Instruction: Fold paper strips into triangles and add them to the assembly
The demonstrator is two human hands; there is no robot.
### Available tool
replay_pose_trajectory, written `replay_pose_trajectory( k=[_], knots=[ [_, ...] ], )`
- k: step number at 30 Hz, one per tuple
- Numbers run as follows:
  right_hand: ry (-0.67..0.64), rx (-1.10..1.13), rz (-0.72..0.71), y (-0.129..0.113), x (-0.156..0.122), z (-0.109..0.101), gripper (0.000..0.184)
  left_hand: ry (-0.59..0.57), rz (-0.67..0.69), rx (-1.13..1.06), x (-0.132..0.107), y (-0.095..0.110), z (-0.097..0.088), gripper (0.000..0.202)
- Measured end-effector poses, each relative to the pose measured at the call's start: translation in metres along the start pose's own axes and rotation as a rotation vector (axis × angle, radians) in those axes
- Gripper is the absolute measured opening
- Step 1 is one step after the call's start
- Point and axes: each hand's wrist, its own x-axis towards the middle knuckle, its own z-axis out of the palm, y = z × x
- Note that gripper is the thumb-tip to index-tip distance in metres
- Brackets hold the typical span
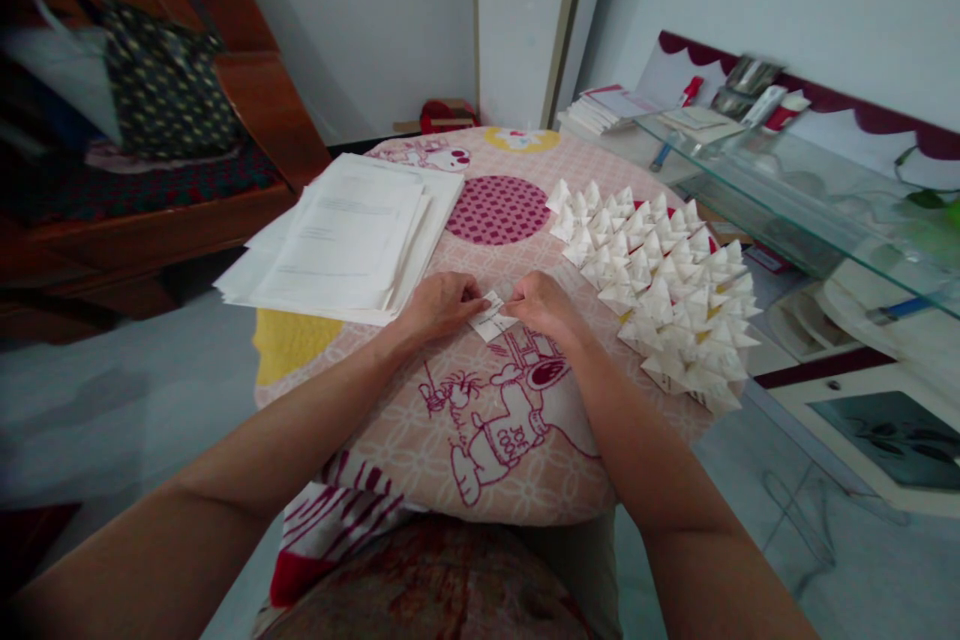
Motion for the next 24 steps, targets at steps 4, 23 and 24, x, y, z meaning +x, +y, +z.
replay_pose_trajectory(
  k=[4, 23, 24],
  knots=[
    [-0.073, 0.066, 0.024, 0.002, -0.002, -0.006, 0.015, 0.006, -0.009, 0.009, -0.001, 0.000, 0.001, 0.025],
    [-0.099, -0.013, 0.068, -0.003, -0.005, -0.010, 0.019, 0.018, -0.021, -0.002, -0.001, 0.000, 0.003, 0.023],
    [-0.085, -0.013, 0.069, -0.002, -0.005, -0.009, 0.018, 0.015, -0.022, -0.003, -0.001, 0.001, 0.003, 0.023]
  ],
)
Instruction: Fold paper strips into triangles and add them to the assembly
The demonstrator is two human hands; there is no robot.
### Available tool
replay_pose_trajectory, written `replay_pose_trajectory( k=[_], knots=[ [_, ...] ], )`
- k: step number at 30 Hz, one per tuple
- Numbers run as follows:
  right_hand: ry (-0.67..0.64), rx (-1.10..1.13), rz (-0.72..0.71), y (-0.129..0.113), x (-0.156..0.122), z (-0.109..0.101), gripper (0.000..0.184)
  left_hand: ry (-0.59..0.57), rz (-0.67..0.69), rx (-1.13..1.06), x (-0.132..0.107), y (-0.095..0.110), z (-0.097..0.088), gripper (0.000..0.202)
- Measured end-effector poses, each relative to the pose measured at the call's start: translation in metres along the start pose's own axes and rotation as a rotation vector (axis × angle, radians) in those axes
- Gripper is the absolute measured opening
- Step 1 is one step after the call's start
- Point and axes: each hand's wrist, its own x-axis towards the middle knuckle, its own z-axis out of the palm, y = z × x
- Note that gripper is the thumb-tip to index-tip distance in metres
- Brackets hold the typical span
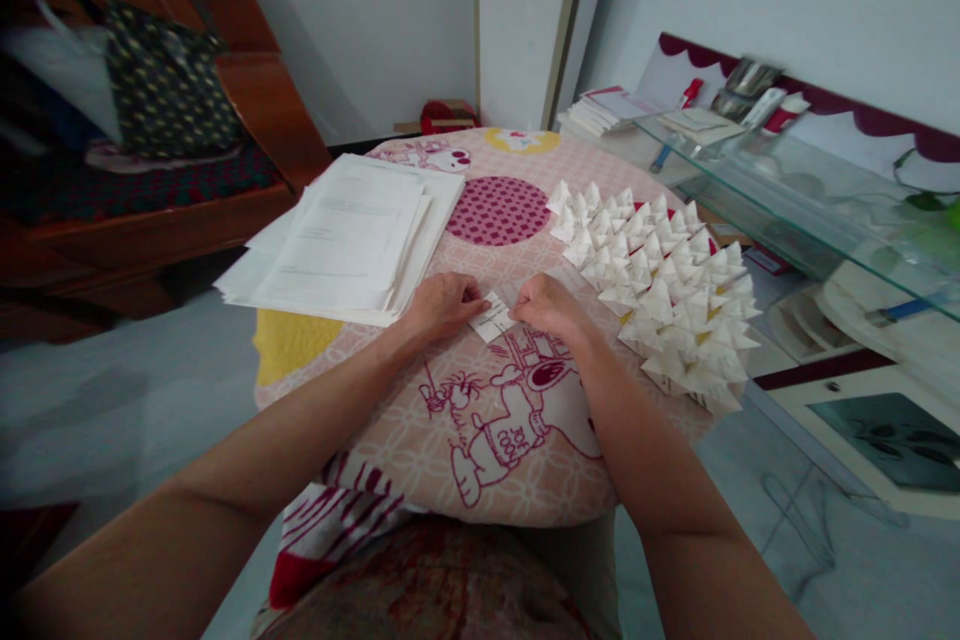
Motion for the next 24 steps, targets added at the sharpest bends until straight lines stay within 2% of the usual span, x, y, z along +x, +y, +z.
replay_pose_trajectory(
  k=[17, 20, 24],
  knots=[
    [0.087, 0.005, -0.009, 0.003, 0.000, 0.005, 0.013, -0.050, -0.072, 0.075, 0.003, 0.006, -0.003, 0.029],
    [0.138, -0.008, -0.066, -0.001, -0.001, 0.007, 0.003, -0.047, -0.066, 0.079, 0.004, 0.005, -0.002, 0.028],
    [0.206, -0.127, -0.208, -0.010, -0.002, 0.011, 0.020, -0.031, -0.054, 0.064, 0.004, 0.003, -0.001, 0.028]
  ],
)
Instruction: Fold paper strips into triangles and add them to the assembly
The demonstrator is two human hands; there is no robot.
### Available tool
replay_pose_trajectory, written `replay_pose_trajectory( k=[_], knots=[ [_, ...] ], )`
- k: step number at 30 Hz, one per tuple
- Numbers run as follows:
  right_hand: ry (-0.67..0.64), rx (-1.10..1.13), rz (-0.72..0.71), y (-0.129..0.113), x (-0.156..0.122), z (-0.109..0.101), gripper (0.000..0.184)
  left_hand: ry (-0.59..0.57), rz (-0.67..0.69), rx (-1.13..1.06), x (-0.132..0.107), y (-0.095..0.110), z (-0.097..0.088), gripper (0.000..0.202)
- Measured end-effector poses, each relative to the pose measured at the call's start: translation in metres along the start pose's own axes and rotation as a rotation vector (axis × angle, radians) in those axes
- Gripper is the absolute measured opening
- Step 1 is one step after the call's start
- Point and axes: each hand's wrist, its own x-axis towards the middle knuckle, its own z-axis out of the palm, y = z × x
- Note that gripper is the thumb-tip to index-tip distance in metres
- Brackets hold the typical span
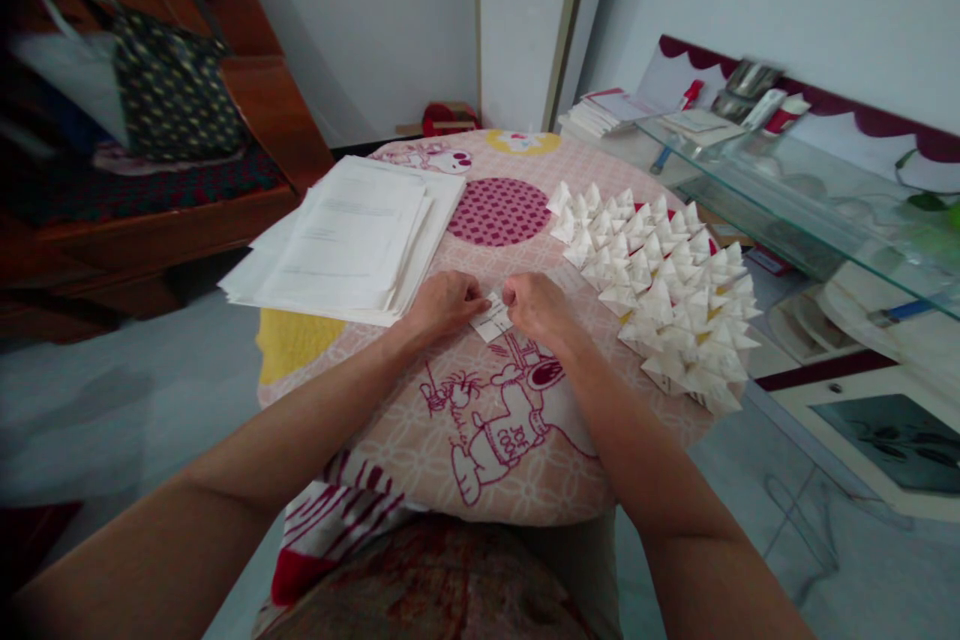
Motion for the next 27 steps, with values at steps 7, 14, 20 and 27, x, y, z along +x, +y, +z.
replay_pose_trajectory(
  k=[7, 14, 20, 27],
  knots=[
    [-0.023, 0.042, -0.125, -0.006, 0.006, 0.009, 0.023, 0.013, 0.017, -0.062, 0.001, 0.000, 0.001, 0.022],
    [-0.038, 0.161, -0.081, 0.000, 0.010, 0.013, 0.017, -0.120, 0.105, -0.276, 0.003, -0.020, -0.019, 0.024],
    [-0.011, 0.200, -0.074, 0.004, 0.009, 0.016, 0.017, -0.206, 0.114, -0.522, 0.000, -0.036, -0.025, 0.017],
    [-0.022, 0.215, -0.068, 0.004, 0.009, 0.015, 0.015, -0.105, 0.135, -0.379, 0.001, -0.029, -0.015, 0.014]
  ],
)
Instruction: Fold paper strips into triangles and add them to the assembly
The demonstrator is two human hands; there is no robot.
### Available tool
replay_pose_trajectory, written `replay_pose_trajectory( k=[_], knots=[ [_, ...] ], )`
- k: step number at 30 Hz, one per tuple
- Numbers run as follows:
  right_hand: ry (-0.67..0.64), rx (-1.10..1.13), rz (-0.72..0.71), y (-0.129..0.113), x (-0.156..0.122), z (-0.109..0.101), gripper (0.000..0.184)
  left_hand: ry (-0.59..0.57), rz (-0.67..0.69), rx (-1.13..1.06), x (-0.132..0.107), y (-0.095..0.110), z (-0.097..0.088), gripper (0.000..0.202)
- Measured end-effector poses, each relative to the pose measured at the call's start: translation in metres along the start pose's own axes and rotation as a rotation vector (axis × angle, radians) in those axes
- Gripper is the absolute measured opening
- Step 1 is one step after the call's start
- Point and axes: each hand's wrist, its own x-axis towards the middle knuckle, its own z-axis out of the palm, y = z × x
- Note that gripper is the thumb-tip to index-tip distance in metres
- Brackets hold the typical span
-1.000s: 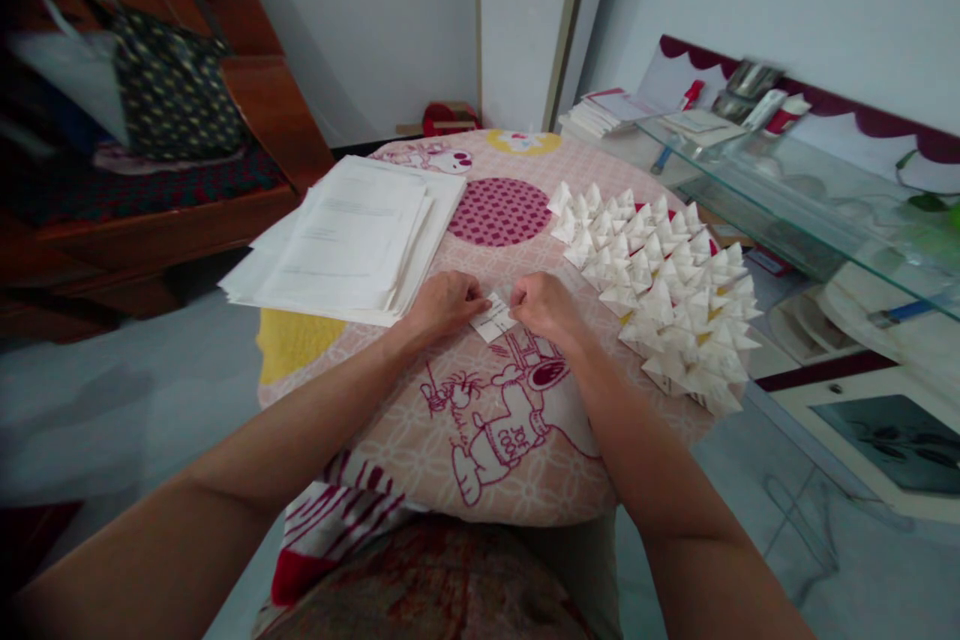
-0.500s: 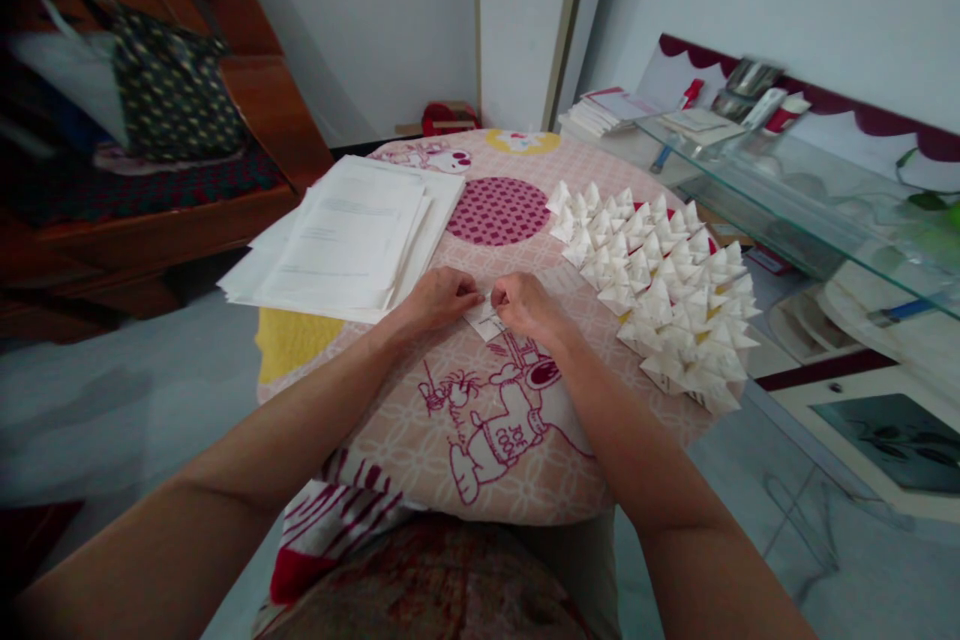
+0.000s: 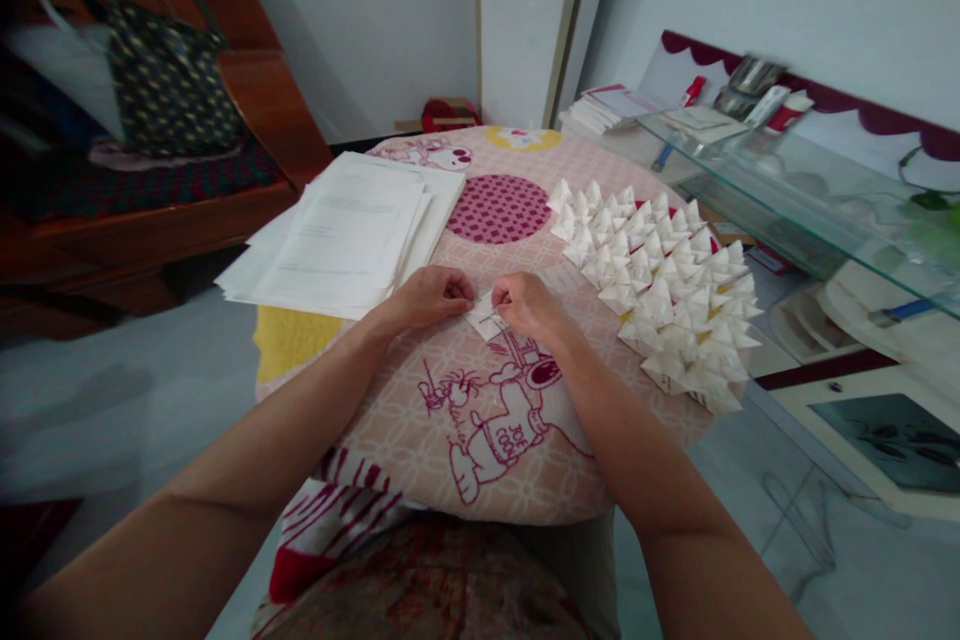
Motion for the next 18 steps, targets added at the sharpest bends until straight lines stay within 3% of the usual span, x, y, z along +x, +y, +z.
replay_pose_trajectory(
  k=[10, 18],
  knots=[
    [-0.004, 0.004, 0.040, -0.004, -0.001, -0.001, 0.012, 0.022, -0.030, 0.173, -0.004, 0.010, 0.003, 0.018],
    [0.028, -0.044, 0.044, -0.006, 0.000, 0.003, 0.010, 0.110, -0.114, 0.282, -0.001, 0.019, 0.016, 0.020]
  ],
)
